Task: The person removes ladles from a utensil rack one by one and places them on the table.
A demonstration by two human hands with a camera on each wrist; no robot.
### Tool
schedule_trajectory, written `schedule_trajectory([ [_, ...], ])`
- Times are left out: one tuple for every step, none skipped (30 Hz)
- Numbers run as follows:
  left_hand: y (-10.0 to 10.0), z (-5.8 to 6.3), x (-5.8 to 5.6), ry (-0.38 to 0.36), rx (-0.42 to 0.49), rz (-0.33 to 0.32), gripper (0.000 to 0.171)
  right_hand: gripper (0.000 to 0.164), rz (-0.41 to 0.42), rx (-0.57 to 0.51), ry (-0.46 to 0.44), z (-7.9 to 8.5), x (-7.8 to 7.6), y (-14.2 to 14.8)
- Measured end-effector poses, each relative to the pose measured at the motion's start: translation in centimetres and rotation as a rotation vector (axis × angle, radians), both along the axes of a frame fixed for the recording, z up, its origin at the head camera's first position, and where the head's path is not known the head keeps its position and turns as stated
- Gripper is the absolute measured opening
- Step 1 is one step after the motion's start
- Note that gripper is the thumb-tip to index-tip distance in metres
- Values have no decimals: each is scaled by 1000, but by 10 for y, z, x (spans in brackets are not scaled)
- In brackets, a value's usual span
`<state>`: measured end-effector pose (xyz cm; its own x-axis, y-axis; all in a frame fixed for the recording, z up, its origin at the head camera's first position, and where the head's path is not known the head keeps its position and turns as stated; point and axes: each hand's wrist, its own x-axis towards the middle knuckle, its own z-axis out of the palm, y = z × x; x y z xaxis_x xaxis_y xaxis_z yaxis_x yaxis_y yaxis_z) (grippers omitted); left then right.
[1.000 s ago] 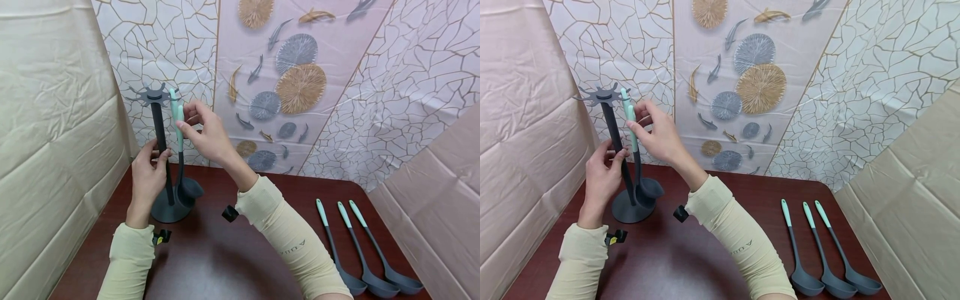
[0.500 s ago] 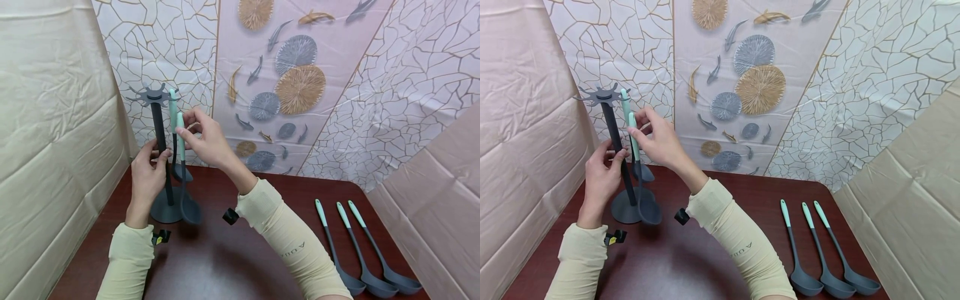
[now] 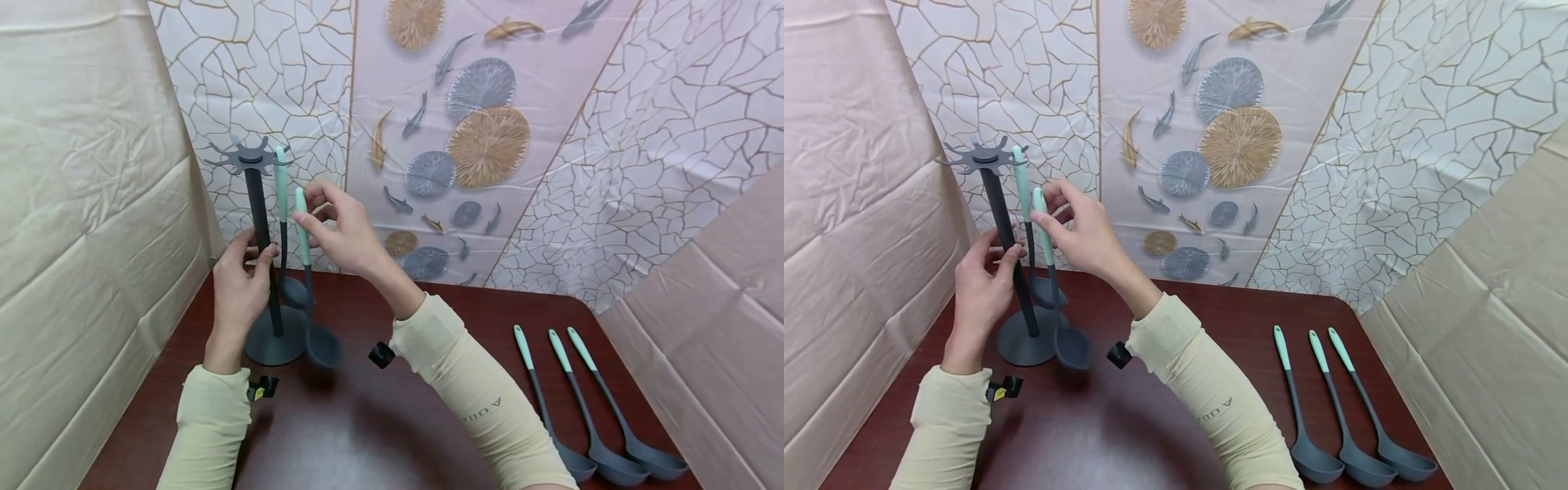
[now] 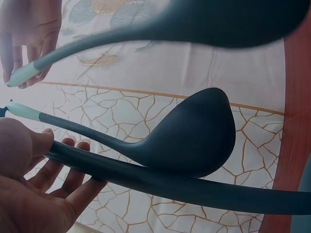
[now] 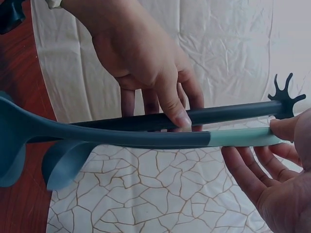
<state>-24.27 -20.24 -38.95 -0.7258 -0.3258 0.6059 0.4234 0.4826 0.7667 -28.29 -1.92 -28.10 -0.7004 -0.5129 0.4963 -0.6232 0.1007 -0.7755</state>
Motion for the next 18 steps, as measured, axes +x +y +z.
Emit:
schedule_trajectory([
  [0,0,0,-1,2,1,33,19,-1,2,3,0,0,1],
  [0,0,0,0,4,1,33,20,-2,2,3,0,0,2],
  [0,0,0,-1,5,0,33,21,-4,4,7,0,0,4],
  [0,1,1,-2,7,-1,33,21,-8,8,7,-1,0,5],
  [0,1,1,-4,8,-2,34,22,-12,10,12,-1,0,7],
  [0,1,1,-7,7,-2,34,22,-17,15,13,-1,0,8],
  [0,1,1,-8,8,-4,34,22,-20,16,14,-2,0,10],
  [0,1,1,-10,8,-4,34,22,-24,19,12,-2,-1,11],
  [-1,2,1,-11,9,-5,34,22,-26,20,11,-2,-1,12],
  [-1,2,2,-11,9,-4,34,23,-27,21,11,-3,-2,14],
  [-1,2,1,-11,9,-4,34,23,-28,21,10,-4,-2,15],
  [-1,2,1,-11,9,-3,34,22,-28,18,8,-4,-2,16],
  [-1,2,1,-12,11,-4,34,22,-28,17,6,-5,-3,17],
  [-1,2,2,-13,11,-4,34,21,-31,19,2,-6,-3,19],
  [-1,2,2,-15,11,-6,34,21,-33,18,0,-6,-3,20],
  [-1,2,2,-16,12,-7,34,20,-37,20,-4,-7,-4,22],
  [-1,2,2,-18,13,-8,34,20,-39,20,-12,-7,-4,23],
  [-1,2,2,-19,14,-10,34,19,-42,21,-16,-8,-4,25],
])
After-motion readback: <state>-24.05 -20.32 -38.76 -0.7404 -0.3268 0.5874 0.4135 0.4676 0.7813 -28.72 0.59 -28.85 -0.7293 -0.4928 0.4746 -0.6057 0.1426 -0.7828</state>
